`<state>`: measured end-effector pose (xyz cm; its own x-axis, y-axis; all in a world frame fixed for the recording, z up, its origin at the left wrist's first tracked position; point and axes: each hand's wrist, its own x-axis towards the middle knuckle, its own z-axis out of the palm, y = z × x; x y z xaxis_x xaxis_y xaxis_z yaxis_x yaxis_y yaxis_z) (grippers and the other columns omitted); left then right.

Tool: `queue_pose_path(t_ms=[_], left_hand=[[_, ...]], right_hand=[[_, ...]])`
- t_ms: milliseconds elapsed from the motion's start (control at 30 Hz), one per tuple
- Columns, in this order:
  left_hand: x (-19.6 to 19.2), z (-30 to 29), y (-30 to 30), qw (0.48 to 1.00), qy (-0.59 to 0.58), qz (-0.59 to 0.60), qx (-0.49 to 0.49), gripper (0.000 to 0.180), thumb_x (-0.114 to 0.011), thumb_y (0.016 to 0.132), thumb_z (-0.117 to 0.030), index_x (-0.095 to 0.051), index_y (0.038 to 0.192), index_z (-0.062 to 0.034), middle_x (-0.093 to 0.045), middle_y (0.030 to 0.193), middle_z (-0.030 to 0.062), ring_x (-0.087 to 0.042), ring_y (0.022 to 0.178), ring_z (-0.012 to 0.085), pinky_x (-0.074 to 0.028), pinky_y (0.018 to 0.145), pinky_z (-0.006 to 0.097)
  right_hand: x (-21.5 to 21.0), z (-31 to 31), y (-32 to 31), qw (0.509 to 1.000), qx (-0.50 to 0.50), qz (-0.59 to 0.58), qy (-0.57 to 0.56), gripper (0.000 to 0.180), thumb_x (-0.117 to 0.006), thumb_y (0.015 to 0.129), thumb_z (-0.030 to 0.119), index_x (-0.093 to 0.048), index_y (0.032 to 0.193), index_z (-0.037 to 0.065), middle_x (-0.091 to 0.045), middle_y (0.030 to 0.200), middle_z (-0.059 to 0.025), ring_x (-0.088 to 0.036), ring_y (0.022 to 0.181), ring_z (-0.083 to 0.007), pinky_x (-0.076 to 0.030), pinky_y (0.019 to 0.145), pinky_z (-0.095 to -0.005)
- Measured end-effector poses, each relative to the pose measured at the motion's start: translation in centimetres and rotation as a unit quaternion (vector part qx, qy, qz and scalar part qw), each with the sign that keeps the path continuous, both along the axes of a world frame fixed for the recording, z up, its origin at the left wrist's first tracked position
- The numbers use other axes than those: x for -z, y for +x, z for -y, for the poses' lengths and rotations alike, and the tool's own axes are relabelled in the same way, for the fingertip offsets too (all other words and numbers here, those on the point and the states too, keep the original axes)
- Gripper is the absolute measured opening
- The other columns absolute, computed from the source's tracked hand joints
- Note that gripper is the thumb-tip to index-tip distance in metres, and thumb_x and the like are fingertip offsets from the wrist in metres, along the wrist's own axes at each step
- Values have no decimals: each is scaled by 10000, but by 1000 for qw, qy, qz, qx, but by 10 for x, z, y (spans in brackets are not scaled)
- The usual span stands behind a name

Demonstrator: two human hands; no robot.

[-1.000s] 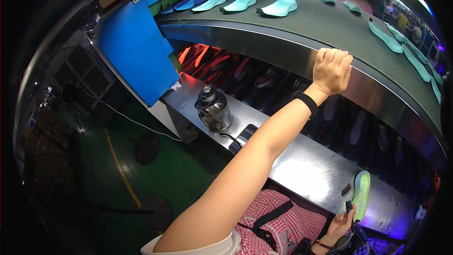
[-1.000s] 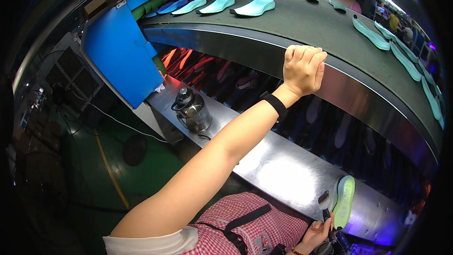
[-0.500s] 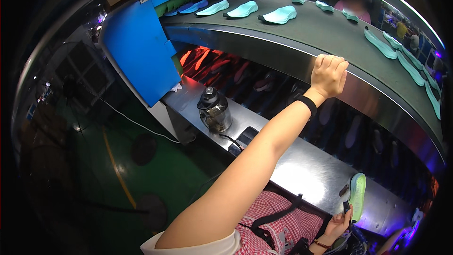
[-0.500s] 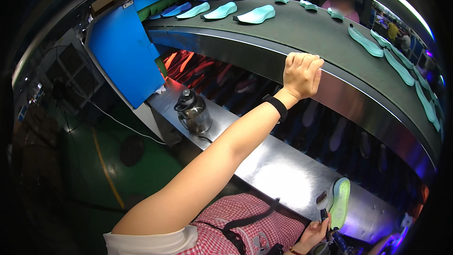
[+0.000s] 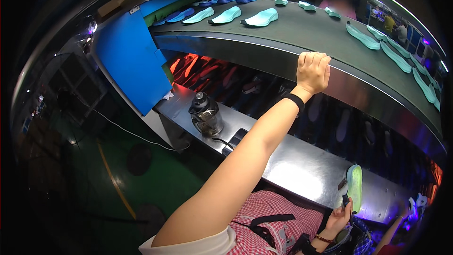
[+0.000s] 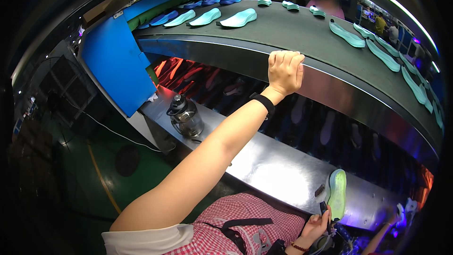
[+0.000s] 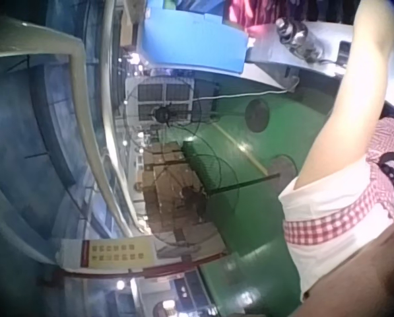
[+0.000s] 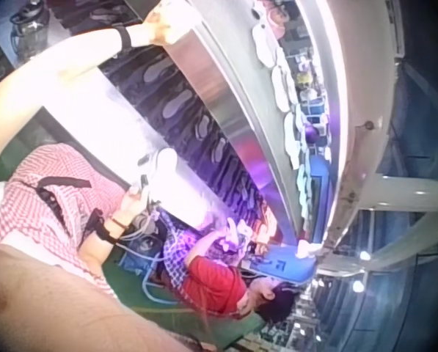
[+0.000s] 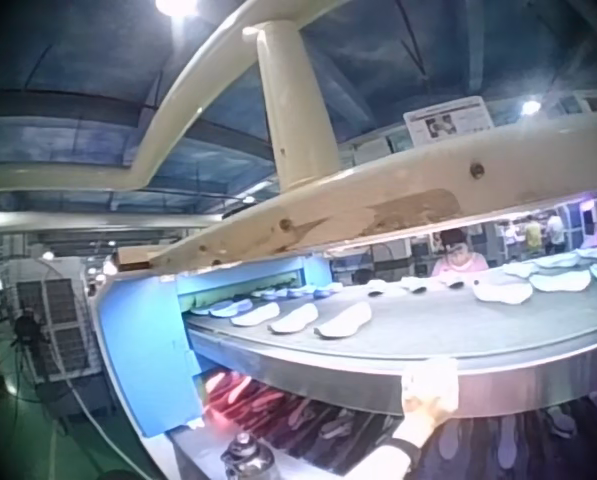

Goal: Apply adhesive or primer to shoe soles using a brush on an assembly line.

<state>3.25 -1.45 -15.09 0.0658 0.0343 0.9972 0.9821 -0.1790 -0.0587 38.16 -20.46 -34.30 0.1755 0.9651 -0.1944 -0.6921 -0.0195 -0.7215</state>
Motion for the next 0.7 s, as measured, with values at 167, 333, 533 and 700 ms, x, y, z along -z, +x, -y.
queue_pose_path(t_ms=[167, 333, 533, 700], left_hand=[[1, -2, 1, 1000, -9, -6, 0, 203, -523, 743, -198, -570, 909, -91, -559, 937, 45, -482, 932, 216, -319, 877, 388], [2, -3, 1, 1000, -11, -5, 6, 210, -524, 738, -202, -571, 911, -92, -557, 943, 45, -480, 935, 216, -319, 880, 391], [3, -2, 2, 1000, -10, -5, -3, 214, -526, 737, -207, -570, 913, -94, -556, 943, 45, -478, 939, 217, -315, 884, 391], [3, -3, 3, 1000, -7, -7, -4, 213, -527, 736, -208, -573, 911, -94, -556, 940, 42, -477, 936, 213, -310, 887, 387]], right_hand=[[3, -5, -1, 1000, -10, 0, -10, 305, -487, 905, 172, -478, 1180, 40, -575, 819, 0, -436, 488, -34, -334, 437, -165], [0, -5, -7, 1000, -16, -11, -9, 306, -486, 905, 174, -478, 1181, 41, -585, 870, -4, -431, 489, -34, -335, 439, -167], [-3, -3, -6, 999, 17, -11, -30, 294, -473, 913, 191, -493, 1154, 25, -501, 640, 18, -414, 460, -47, -339, 422, -175], [-1, -2, -3, 999, 19, -18, -27, 289, -475, 912, 186, -491, 1150, 23, -504, 648, 13, -417, 464, -49, -342, 424, -177]])
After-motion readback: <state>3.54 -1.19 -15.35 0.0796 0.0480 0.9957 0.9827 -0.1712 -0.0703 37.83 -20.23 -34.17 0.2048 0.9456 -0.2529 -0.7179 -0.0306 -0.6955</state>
